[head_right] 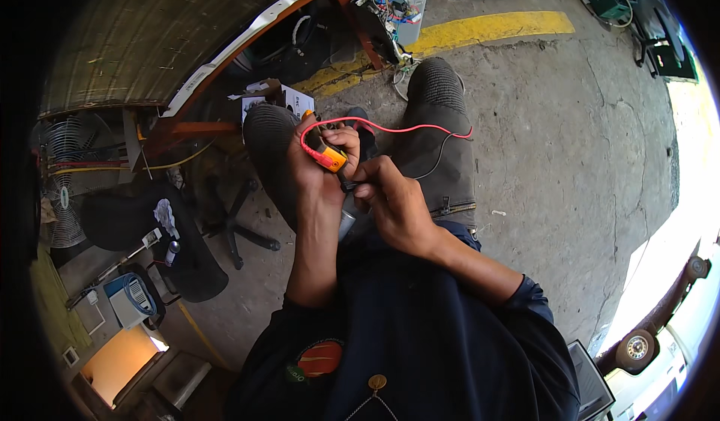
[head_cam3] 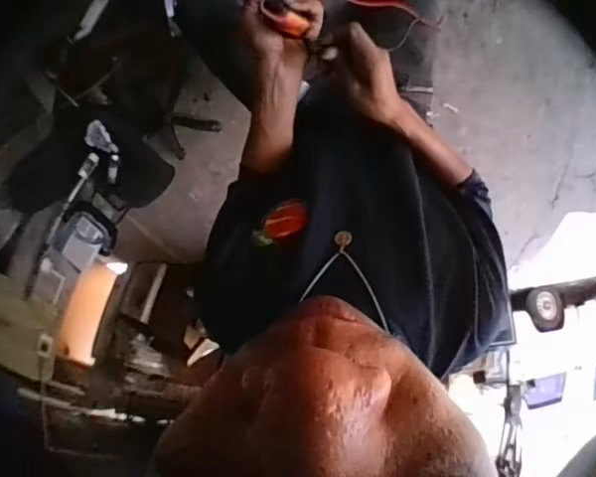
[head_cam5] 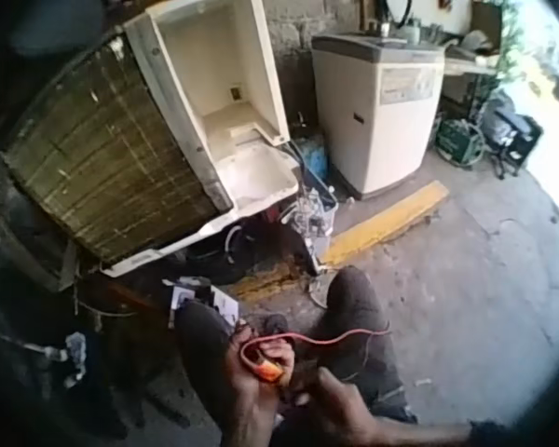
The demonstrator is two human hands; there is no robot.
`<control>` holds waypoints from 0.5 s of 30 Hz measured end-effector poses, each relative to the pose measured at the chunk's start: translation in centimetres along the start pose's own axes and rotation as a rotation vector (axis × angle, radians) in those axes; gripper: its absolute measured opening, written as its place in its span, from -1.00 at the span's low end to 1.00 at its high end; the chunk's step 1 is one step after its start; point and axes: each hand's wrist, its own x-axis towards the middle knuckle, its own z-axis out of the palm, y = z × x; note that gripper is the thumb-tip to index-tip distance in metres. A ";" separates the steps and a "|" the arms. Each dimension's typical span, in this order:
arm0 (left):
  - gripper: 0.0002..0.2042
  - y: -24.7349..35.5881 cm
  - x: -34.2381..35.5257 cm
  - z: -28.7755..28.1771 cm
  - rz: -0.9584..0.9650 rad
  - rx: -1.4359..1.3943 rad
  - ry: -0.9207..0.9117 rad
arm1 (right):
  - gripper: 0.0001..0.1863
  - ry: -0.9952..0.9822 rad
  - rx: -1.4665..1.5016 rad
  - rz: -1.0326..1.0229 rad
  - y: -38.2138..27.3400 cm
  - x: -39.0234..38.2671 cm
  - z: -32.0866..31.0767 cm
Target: Repairing an air conditioning unit by checking its circuit board and testing a capacitor with a multimeter.
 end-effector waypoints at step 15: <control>-0.53 -0.1 -1.2 -0.2 0.001 0.171 -0.040 | -0.77 0.043 -0.069 0.089 0.0 0.8 0.2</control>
